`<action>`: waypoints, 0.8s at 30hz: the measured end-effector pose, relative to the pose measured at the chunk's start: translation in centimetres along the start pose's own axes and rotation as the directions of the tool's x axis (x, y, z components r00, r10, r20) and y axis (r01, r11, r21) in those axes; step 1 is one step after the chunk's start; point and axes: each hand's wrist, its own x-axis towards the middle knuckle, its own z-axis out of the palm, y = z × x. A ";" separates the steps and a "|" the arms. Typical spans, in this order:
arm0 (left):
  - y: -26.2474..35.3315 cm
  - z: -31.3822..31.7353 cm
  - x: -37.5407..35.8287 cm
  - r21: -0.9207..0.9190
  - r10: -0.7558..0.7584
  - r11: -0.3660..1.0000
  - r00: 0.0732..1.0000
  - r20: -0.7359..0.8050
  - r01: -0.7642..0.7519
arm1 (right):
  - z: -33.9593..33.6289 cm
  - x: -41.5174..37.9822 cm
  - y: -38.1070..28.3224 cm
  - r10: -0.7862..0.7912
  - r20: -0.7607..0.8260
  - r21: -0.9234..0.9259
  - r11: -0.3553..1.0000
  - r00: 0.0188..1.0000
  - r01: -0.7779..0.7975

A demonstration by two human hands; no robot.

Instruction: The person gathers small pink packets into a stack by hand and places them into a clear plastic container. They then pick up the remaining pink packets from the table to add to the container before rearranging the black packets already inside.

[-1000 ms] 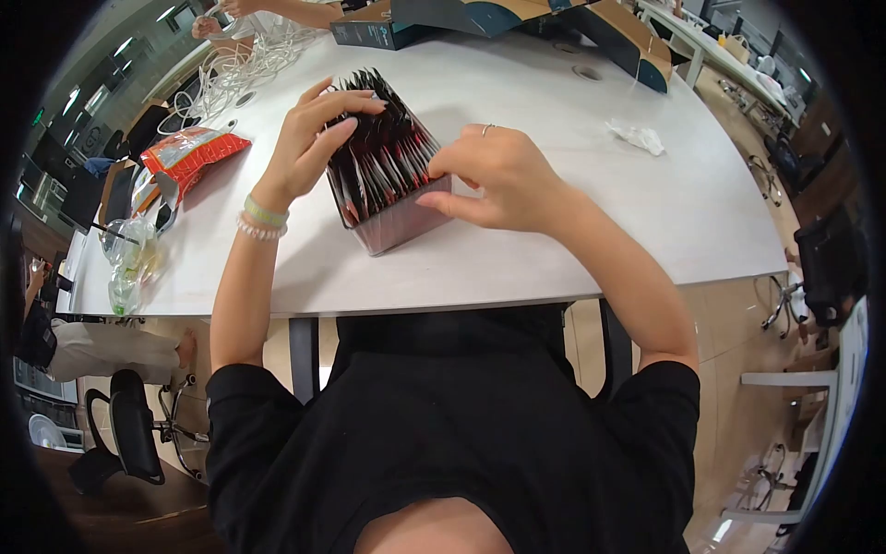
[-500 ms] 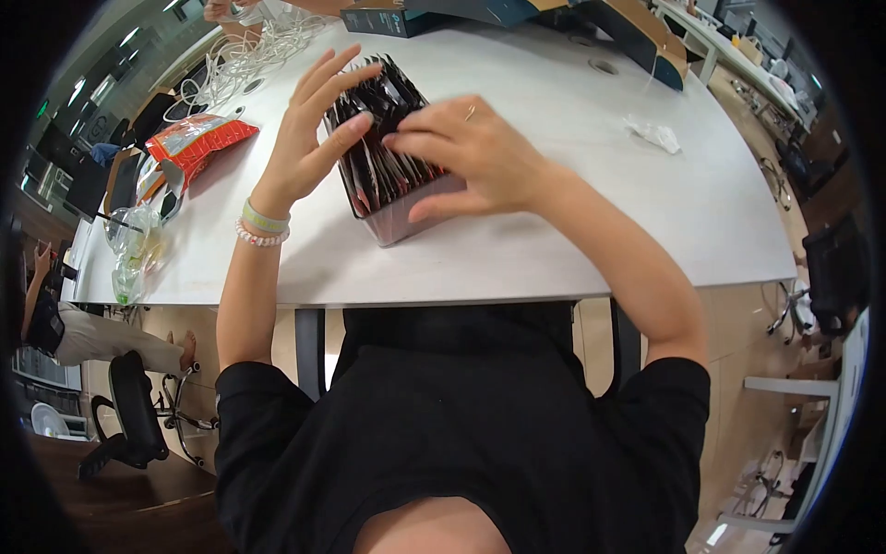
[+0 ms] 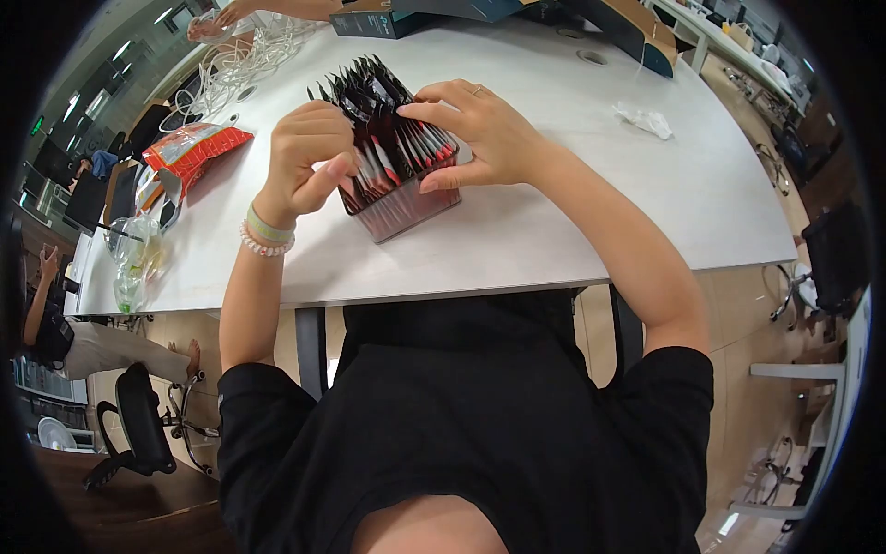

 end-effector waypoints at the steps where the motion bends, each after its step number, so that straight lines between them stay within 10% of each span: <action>1: 0.1 -0.1 0.0 0.012 -0.016 1.000 1.000 0.003 0.016 | 0.0 0.0 0.0 0.007 0.008 0.007 1.000 1.000 -0.007; 24: 1.0 -0.7 0.5 0.094 -0.287 0.956 0.955 0.073 0.280 | -0.1 -0.2 -0.6 0.100 0.085 0.028 0.994 0.991 -0.103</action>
